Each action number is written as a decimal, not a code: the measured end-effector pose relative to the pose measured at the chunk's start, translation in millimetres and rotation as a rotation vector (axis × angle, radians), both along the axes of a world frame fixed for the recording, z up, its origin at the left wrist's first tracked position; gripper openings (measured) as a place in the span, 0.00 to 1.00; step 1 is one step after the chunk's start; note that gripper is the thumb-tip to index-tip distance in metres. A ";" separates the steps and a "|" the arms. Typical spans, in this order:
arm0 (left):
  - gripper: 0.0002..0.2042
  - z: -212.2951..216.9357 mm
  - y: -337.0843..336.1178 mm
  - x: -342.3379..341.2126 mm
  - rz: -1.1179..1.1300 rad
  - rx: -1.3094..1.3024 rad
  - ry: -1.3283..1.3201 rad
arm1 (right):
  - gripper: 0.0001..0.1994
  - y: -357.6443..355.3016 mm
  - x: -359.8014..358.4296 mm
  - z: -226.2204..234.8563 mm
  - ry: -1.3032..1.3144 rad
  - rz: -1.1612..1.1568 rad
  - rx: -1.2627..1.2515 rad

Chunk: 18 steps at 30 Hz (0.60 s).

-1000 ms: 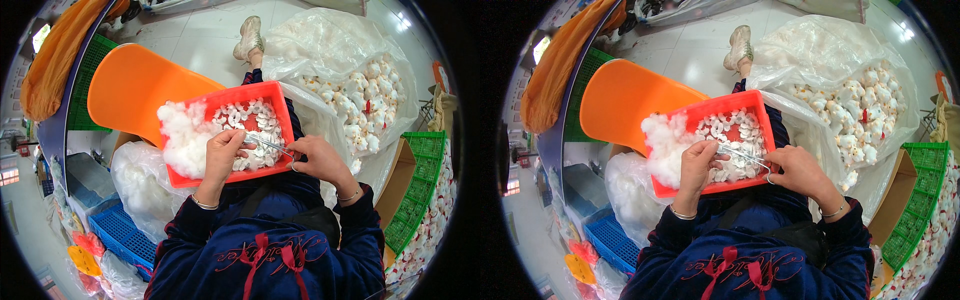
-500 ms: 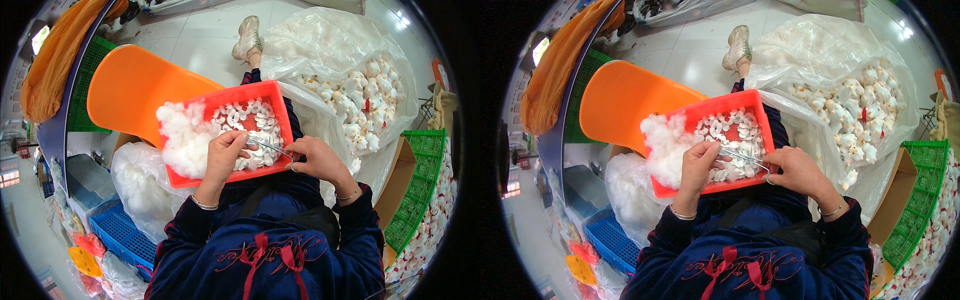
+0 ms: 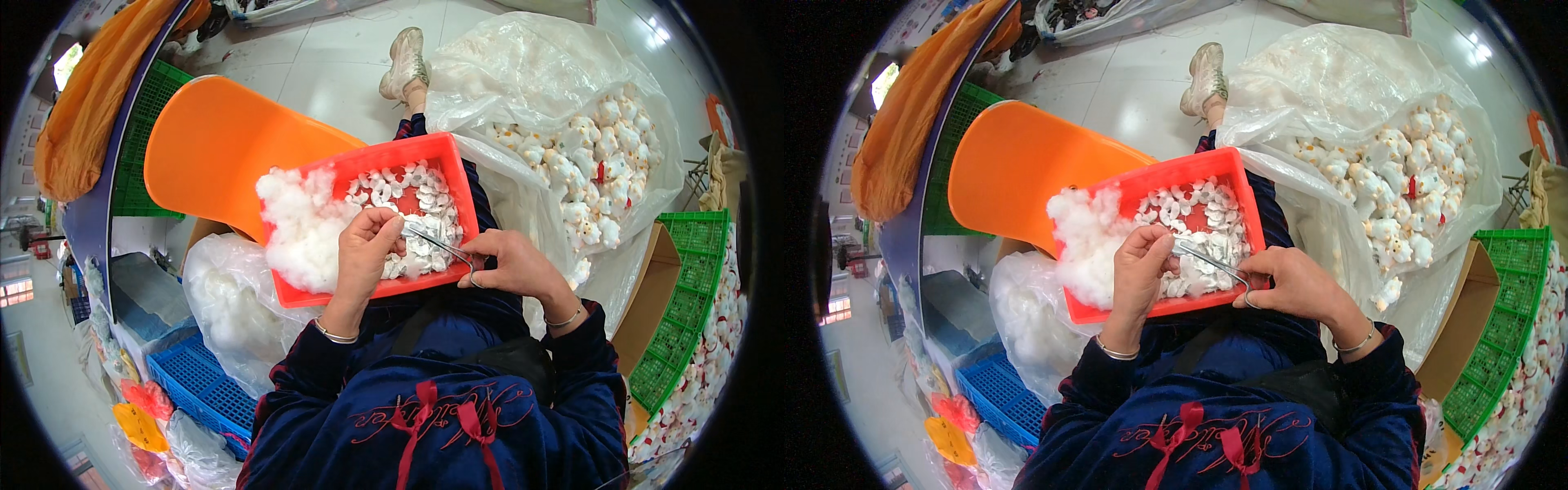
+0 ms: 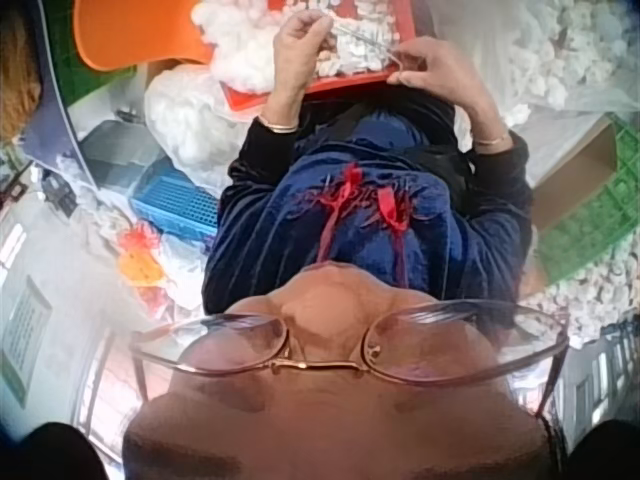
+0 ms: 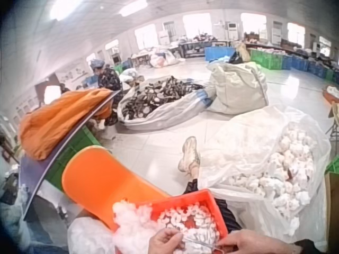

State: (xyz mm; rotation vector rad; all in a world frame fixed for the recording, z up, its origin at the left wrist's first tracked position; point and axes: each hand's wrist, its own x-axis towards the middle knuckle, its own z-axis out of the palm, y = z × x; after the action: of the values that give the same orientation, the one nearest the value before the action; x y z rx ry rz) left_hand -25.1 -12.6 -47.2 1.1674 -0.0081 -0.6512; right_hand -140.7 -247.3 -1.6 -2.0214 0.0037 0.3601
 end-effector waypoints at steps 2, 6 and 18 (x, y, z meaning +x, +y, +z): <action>0.05 1.1 0.1 0.0 -0.002 0.032 -0.047 | 0.20 0.1 1.4 1.6 0.020 0.016 0.020; 0.03 9.6 -0.7 -0.9 -0.008 0.162 -0.194 | 0.22 2.9 2.0 -0.4 0.001 0.013 0.038; 0.05 0.9 -7.3 -10.7 0.107 0.391 -0.776 | 0.24 13.5 5.4 -7.2 0.055 -0.061 0.137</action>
State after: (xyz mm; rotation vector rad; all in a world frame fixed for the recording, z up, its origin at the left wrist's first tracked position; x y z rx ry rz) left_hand -35.8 -19.9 -46.3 1.7279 -0.4891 -0.0693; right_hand -135.3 -233.8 -8.8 -1.8709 0.0729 0.3674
